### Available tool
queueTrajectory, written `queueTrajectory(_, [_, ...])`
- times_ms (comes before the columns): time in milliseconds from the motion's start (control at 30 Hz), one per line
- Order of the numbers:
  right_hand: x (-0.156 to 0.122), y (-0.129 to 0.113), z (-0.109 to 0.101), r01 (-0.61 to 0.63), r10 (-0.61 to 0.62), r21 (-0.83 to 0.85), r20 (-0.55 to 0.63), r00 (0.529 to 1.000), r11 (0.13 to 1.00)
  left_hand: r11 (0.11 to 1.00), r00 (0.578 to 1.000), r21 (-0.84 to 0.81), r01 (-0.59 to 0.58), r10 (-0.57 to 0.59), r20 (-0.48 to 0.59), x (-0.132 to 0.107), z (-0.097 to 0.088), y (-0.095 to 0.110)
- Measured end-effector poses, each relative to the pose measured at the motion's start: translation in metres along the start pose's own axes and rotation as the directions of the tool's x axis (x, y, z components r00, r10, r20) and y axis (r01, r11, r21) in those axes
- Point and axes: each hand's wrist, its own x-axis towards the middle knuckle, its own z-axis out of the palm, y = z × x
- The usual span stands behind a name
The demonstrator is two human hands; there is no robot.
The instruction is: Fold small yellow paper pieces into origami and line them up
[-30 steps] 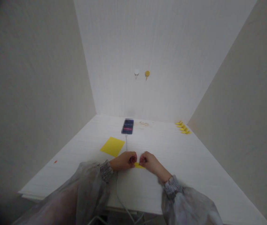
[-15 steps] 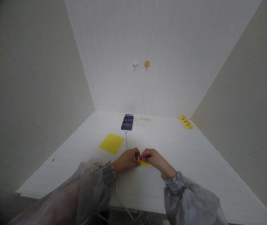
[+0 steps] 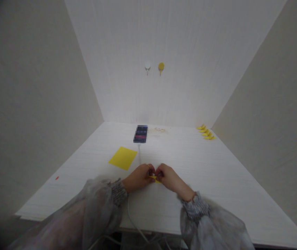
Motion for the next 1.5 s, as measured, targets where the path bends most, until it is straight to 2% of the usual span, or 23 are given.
queueTrajectory(133, [-0.001,-0.003,-0.002,0.003,-0.003,0.013,0.014,1.000,1.000,0.998,0.999,0.036,-0.046,0.047,-0.021,-0.001,-0.001,0.001])
queueTrajectory(300, [0.000,-0.004,-0.010,0.024,-0.031,0.152,0.046,0.998,0.988,1.000,1.000,0.028,0.001,-0.002,0.009,-0.001,-0.001,0.003])
queueTrajectory(433, [0.003,0.001,-0.016,0.052,-0.047,0.213,-0.026,0.999,0.976,1.000,1.000,-0.009,0.008,-0.008,-0.023,-0.001,-0.002,0.004])
queueTrajectory(533, [0.004,0.001,-0.019,0.079,-0.060,0.222,-0.095,0.994,0.972,0.994,0.989,-0.113,0.009,-0.026,-0.146,-0.001,-0.003,0.005])
queueTrajectory(600, [0.003,-0.005,-0.020,0.099,-0.056,0.335,-0.137,0.989,0.937,0.971,0.963,-0.231,-0.063,-0.001,-0.269,0.000,-0.004,0.006])
queueTrajectory(667, [0.001,-0.013,-0.019,0.106,-0.034,0.554,-0.139,0.990,0.826,0.900,0.936,-0.428,-0.086,-0.075,-0.345,0.003,-0.003,0.006])
queueTrajectory(767, [0.002,-0.024,-0.012,0.170,-0.070,0.727,-0.165,0.984,0.665,0.648,0.919,-0.759,-0.064,-0.259,-0.298,0.007,-0.002,0.006])
queueTrajectory(833, [0.005,-0.029,-0.003,0.169,-0.068,0.731,-0.165,0.984,0.661,0.558,0.882,-0.823,-0.108,-0.328,-0.338,0.009,-0.003,0.007])
queueTrajectory(933, [0.010,-0.032,0.009,0.194,-0.058,0.678,-0.218,0.974,0.709,0.531,0.846,-0.837,-0.130,-0.380,-0.373,0.007,-0.006,0.011])
queueTrajectory(1067, [0.015,-0.030,0.017,0.256,-0.063,0.621,-0.316,0.947,0.741,0.490,0.834,-0.863,-0.124,-0.420,-0.358,0.005,-0.009,0.015])
queueTrajectory(1233, [0.017,-0.026,0.017,0.271,-0.064,0.626,-0.333,0.941,0.731,0.499,0.839,-0.860,-0.109,-0.418,-0.349,0.005,-0.007,0.014])
queueTrajectory(1367, [0.018,-0.023,0.016,0.264,-0.058,0.627,-0.330,0.942,0.733,0.615,0.799,-0.785,-0.069,-0.437,-0.413,0.008,-0.005,0.010])
queueTrajectory(1500, [0.018,-0.021,0.015,0.249,-0.041,0.611,-0.334,0.942,0.751,0.683,0.794,-0.730,-0.026,-0.430,-0.431,0.010,-0.003,0.008])
